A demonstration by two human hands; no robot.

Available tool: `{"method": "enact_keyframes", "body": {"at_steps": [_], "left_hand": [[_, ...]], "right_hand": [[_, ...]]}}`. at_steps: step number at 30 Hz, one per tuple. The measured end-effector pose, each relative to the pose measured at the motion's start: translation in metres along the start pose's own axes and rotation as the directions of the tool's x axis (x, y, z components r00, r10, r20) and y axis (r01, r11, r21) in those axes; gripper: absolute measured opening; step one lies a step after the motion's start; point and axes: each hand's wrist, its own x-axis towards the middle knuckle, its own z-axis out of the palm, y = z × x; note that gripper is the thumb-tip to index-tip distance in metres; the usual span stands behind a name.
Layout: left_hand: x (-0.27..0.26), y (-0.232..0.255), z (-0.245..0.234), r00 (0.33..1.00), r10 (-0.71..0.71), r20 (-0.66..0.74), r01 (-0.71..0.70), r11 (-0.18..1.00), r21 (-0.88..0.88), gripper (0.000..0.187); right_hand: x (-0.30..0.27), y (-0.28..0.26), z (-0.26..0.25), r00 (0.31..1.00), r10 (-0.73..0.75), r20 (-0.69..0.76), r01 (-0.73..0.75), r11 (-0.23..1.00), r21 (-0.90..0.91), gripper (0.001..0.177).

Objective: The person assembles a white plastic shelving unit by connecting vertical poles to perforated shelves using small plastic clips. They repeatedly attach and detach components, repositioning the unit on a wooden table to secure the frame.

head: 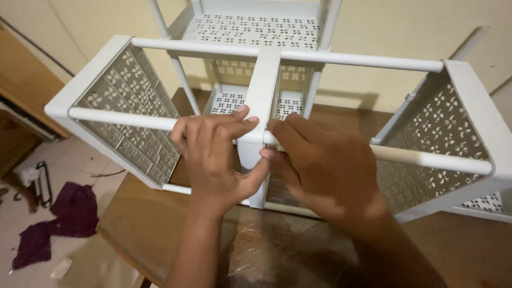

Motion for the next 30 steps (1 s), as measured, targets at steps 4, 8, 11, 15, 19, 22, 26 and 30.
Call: {"method": "enact_keyframes", "body": {"at_steps": [4,8,11,15,19,22,26,30], "left_hand": [[0.008,-0.003,-0.016,0.994,0.002,0.109,0.004,0.999,-0.053,0.046],[0.015,-0.005,-0.032,0.981,-0.011,0.193,0.041,0.987,-0.153,0.044],[0.023,-0.007,-0.04,0.968,-0.014,0.25,0.061,0.982,-0.177,0.036],[0.037,-0.016,-0.054,0.943,0.023,0.332,0.065,0.966,-0.25,0.033],[0.047,-0.025,-0.059,0.914,0.049,0.403,0.069,0.96,-0.272,0.031],[0.053,-0.033,-0.058,0.898,0.131,0.42,-0.006,0.958,-0.285,0.029],[0.048,-0.039,-0.057,0.909,0.159,0.384,-0.042,0.955,-0.295,0.035],[0.039,-0.043,-0.054,0.921,0.102,0.377,-0.012,0.973,-0.233,0.035]], "right_hand": [[0.005,-0.003,-0.003,0.999,0.024,0.032,-0.024,1.0,-0.01,0.03],[0.006,-0.006,-0.005,1.0,0.029,-0.001,-0.029,1.0,0.012,0.028],[0.008,-0.008,-0.004,0.998,0.062,0.017,-0.062,0.998,-0.027,0.03],[0.011,-0.011,-0.003,0.998,0.049,-0.028,-0.05,0.998,-0.039,0.031],[0.012,-0.011,0.001,0.998,0.07,-0.008,-0.07,0.997,-0.03,0.031],[0.009,-0.008,0.003,0.996,0.09,0.003,-0.09,0.996,-0.007,0.027],[0.005,-0.006,0.005,0.997,0.083,0.005,-0.083,0.996,-0.02,0.028],[0.01,-0.003,0.014,1.0,-0.011,-0.008,0.011,0.999,-0.046,0.021]]}}
